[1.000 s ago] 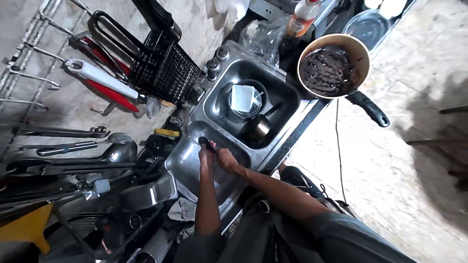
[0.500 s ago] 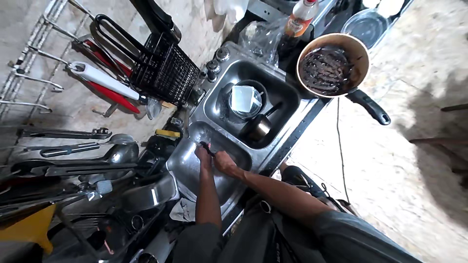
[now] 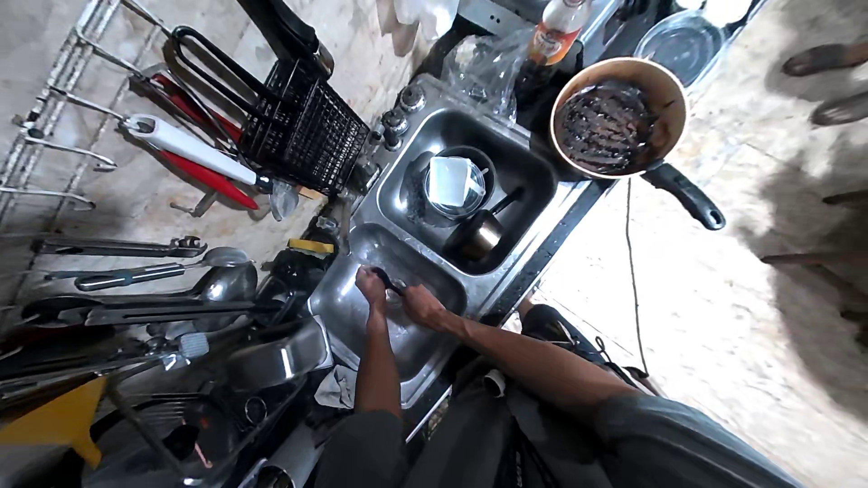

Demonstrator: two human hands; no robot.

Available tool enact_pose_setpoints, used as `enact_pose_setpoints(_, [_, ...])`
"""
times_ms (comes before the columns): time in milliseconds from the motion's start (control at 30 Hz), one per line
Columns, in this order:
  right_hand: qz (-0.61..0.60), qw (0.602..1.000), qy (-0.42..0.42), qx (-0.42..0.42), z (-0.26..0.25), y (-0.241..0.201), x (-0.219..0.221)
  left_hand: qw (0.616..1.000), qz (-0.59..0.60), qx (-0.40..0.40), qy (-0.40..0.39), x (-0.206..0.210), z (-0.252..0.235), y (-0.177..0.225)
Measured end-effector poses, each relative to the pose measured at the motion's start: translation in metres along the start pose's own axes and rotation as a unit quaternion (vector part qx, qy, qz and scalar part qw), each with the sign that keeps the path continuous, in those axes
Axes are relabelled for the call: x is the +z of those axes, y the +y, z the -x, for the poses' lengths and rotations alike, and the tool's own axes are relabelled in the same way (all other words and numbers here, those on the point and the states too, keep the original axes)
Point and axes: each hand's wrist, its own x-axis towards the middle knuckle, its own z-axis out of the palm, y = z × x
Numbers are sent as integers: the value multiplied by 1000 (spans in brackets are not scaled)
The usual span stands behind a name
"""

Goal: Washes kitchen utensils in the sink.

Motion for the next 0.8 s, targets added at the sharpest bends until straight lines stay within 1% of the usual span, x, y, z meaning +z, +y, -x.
enact_pose_setpoints(67, [27,999,-13,12,12,-1,-8,992,-117,41,-27,-11,-4,3])
enact_pose_setpoints(133, [57,998,-8,21,25,-3,-21,978,-192,55,-55,-22,-10,14])
enact_pose_setpoints(167, [76,997,-1,22,31,-3,-28,974,-213,60,-51,-28,-13,18])
enact_pose_setpoints(233, [123,992,22,15,43,2,-39,973,-223,64,-21,-48,-14,23])
enact_pose_setpoints(267, [141,989,39,1,48,10,-42,975,-205,86,1,-59,-15,21])
enact_pose_setpoints(333, [168,982,76,-37,58,30,-50,971,-170,162,40,-82,-19,21])
enact_pose_setpoints(367, [179,979,85,-51,62,40,-53,966,-167,192,46,-94,-21,22])
enact_pose_setpoints(433, [200,975,86,-53,70,57,-55,952,-187,238,49,-116,-29,30])
enact_pose_setpoints(500, [207,973,86,-58,73,77,-52,935,-235,261,44,-128,-41,44])
enact_pose_setpoints(600, [195,977,49,-74,72,100,-51,923,-291,250,31,-134,-68,79])
enact_pose_setpoints(733, [219,965,35,-139,83,128,-45,922,-336,193,-12,-132,-102,109])
enact_pose_setpoints(767, [227,964,21,-135,85,133,-44,916,-356,183,-20,-131,-108,115])
enact_pose_setpoints(800, [234,966,-2,-112,86,136,-45,911,-374,171,-29,-129,-113,119])
